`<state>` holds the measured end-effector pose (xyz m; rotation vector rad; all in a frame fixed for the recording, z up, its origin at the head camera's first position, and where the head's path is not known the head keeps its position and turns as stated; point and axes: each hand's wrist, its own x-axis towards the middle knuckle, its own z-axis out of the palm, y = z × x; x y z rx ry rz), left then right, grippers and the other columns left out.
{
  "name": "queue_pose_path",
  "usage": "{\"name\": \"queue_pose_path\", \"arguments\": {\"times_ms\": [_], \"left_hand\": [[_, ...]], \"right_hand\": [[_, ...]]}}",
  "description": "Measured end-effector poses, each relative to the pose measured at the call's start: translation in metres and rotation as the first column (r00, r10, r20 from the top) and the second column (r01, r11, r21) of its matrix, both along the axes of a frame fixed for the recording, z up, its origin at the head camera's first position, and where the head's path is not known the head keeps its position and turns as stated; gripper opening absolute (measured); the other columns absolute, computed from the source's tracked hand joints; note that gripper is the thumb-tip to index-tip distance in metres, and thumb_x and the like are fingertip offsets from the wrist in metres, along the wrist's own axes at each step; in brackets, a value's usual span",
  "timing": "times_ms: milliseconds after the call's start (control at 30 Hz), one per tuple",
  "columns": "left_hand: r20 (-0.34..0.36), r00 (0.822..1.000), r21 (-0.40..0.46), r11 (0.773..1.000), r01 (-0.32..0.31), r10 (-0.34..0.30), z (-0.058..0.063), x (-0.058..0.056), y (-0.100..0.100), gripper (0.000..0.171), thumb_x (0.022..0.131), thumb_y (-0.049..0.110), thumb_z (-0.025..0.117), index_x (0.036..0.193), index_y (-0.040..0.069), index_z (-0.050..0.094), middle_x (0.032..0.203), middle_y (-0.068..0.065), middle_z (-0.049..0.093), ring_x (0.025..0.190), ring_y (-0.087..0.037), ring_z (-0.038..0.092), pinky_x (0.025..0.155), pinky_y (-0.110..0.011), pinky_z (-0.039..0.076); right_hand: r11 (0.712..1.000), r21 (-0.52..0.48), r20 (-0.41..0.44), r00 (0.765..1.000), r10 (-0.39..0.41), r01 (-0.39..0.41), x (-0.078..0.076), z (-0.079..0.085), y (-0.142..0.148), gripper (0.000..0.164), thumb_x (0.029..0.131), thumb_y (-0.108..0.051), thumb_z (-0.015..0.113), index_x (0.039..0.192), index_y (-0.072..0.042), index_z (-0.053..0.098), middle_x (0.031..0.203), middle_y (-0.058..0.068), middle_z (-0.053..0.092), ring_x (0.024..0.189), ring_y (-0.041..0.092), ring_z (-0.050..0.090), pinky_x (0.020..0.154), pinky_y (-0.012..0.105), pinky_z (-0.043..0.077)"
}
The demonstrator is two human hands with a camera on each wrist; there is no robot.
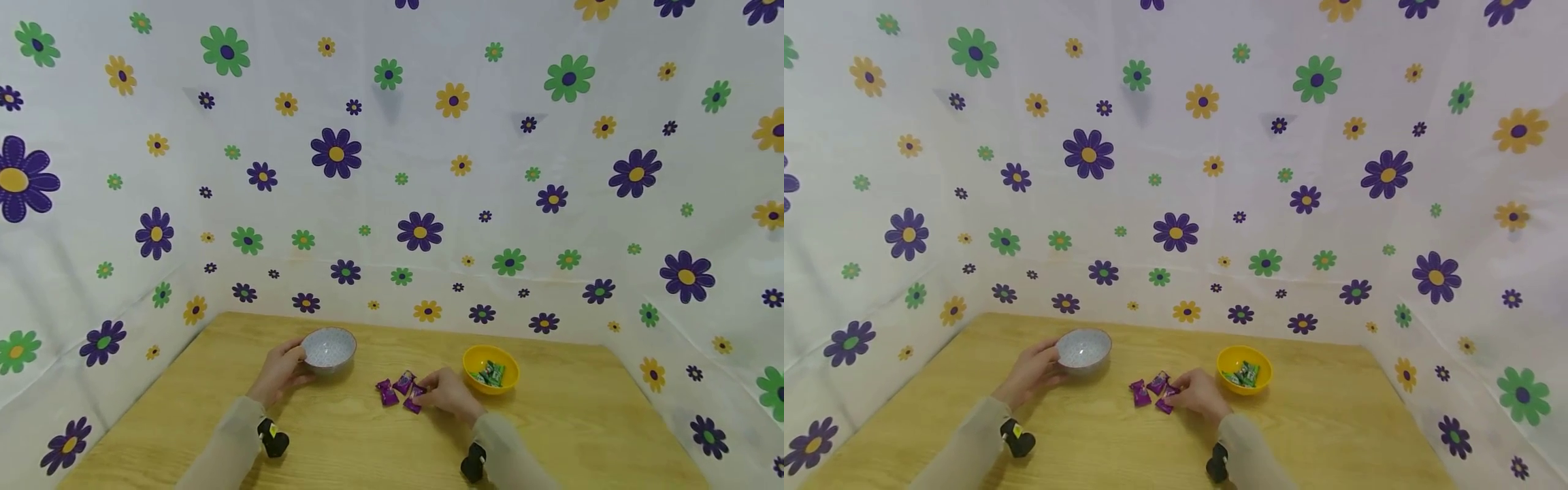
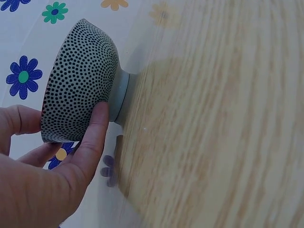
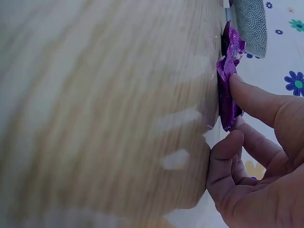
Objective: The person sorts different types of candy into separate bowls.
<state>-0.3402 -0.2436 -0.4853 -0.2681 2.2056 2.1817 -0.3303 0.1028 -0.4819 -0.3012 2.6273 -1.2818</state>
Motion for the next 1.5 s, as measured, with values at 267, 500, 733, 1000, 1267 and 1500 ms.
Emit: {"name": "queue_pose_path", "arguments": {"times_ms": [267, 500, 733, 1000, 1267, 1500], "left_hand": [[0.031, 0.999, -0.006, 1.000, -0.004, 0.004, 0.002, 0.003, -0.001, 0.060, 0.095, 0.009, 0.041, 0.152, -0.002, 0.026, 0.150, -0.031, 0.033, 0.120, -0.040, 0.052, 0.089, -0.044, 0.055], [0.016, 1.000, -0.020, 1.000, 0.009, -0.009, 0.006, 0.000, 0.000, 0.060, 0.095, 0.011, 0.041, 0.152, -0.002, 0.026, 0.149, -0.032, 0.033, 0.118, -0.040, 0.053, 0.089, -0.045, 0.055], [-0.003, 1.000, -0.005, 1.000, -0.010, 0.010, 0.005, 0.000, -0.001, 0.060, 0.093, 0.008, 0.043, 0.151, -0.002, 0.029, 0.146, -0.031, 0.037, 0.112, -0.033, 0.057, 0.087, -0.043, 0.056], [0.000, 1.000, -0.001, 1.000, -0.002, 0.002, 0.006, 0.002, 0.000, 0.060, 0.094, 0.007, 0.043, 0.151, -0.003, 0.029, 0.146, -0.032, 0.037, 0.115, -0.035, 0.055, 0.090, -0.045, 0.055], [0.013, 1.000, -0.007, 1.000, -0.005, 0.005, 0.006, 0.002, -0.002, 0.059, 0.094, 0.009, 0.043, 0.151, -0.001, 0.030, 0.147, -0.029, 0.038, 0.112, -0.033, 0.057, 0.088, -0.042, 0.056], [0.017, 1.000, -0.002, 1.000, 0.010, -0.010, 0.005, 0.000, -0.002, 0.061, 0.094, 0.010, 0.043, 0.152, -0.001, 0.027, 0.151, -0.029, 0.032, 0.124, -0.040, 0.049, 0.089, -0.044, 0.055]], "right_hand": [[0.999, 0.027, 0.030, 0.999, -0.037, 0.036, 0.001, 0.003, -0.005, 0.028, 0.079, -0.017, 0.082, 0.101, -0.002, 0.072, 0.096, 0.005, 0.065, 0.082, 0.018, 0.051, 0.071, 0.029, 0.045], [0.998, 0.042, 0.043, 0.998, -0.038, 0.036, -0.002, 0.007, -0.005, 0.015, 0.082, -0.016, 0.079, 0.088, -0.005, 0.071, 0.075, 0.000, 0.056, 0.068, 0.015, 0.047, 0.059, 0.025, 0.037], [1.000, 0.015, 0.055, 0.998, -0.023, 0.023, -0.002, 0.006, -0.002, 0.011, 0.086, -0.015, 0.075, 0.087, -0.004, 0.072, 0.068, -0.002, 0.051, 0.062, 0.012, 0.043, 0.055, 0.023, 0.035], [0.997, -0.066, 0.061, 0.997, -0.040, 0.044, -0.002, 0.003, 0.003, 0.020, 0.087, -0.016, 0.074, 0.099, 0.000, 0.073, 0.071, -0.003, 0.053, 0.061, 0.010, 0.045, 0.055, 0.022, 0.038], [0.966, -0.243, 0.109, 0.992, -0.063, 0.088, -0.006, -0.002, 0.006, 0.020, 0.088, -0.020, 0.073, 0.095, -0.001, 0.070, 0.067, -0.001, 0.054, 0.061, 0.012, 0.046, 0.057, 0.024, 0.038], [0.927, -0.342, 0.134, 0.985, -0.113, 0.153, -0.009, 0.000, 0.000, 0.029, 0.089, -0.020, 0.073, 0.110, 0.000, 0.070, 0.077, 0.000, 0.055, 0.064, 0.013, 0.047, 0.058, 0.024, 0.040]]}}
